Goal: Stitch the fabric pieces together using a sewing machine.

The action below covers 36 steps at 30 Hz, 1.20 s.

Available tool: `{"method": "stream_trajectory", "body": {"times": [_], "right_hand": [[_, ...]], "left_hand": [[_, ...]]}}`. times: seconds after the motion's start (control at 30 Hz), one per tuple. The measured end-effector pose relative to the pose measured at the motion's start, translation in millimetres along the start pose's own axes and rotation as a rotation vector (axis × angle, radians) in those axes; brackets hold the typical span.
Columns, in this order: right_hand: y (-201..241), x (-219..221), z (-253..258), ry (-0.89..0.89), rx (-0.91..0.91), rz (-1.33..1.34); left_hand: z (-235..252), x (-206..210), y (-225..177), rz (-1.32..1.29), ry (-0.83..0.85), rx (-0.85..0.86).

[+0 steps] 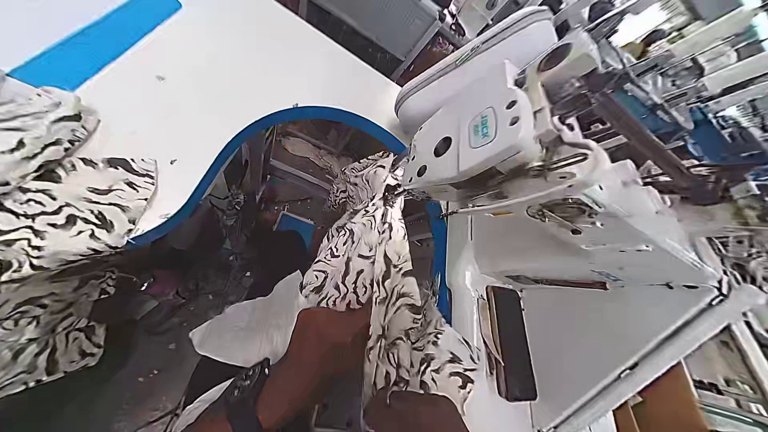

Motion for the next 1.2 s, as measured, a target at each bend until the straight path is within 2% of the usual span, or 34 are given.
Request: {"method": "stream_trajectory", "body": {"times": [0.07, 0.17, 0.3, 0.53, 0.7, 0.83, 1.0, 1.1, 1.2], "right_hand": [[7, -11, -1, 0.009, 0.056, -0.012], [0, -19, 9, 0.044, 0.082, -0.067], [1, -20, 18, 0.012, 0.128, -0.123], [0, -14, 26, -0.057, 0.123, -0.169], [3, -14, 31, -0.088, 0.168, -0.154], [-7, -13, 38, -0.218, 0.128, -0.182], [-16, -4, 49, -0.380, 0.184, -0.097], [-28, 2, 57, -0.480, 0.148, -0.133], [-45, 11, 65, -0.570, 0.132, -0.017]], "left_hand": [[5, 2, 2, -0.031, 0.037, -0.003], [28, -6, 7, 0.065, 0.016, 0.083], [31, -18, -3, 0.136, 0.167, 0.124], [30, -20, 0, 0.159, 0.273, 0.166], [37, -32, 6, 0.042, 0.434, 0.074], [42, -37, 18, -0.125, 0.578, 0.021], [47, -27, 31, -0.262, 0.477, 0.037], [55, -18, 38, -0.331, 0.449, 0.016], [63, -7, 43, -0.383, 0.409, 0.015]]}}
Point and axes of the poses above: each hand's wrist, its own z-axis towards the middle knuckle, its own x-axis out of the palm, y = z × x, the point moved 2 cm from there along z, towards the middle knuckle, and after that the axes turned 4 degrees about -y, right-handed, at the moved point
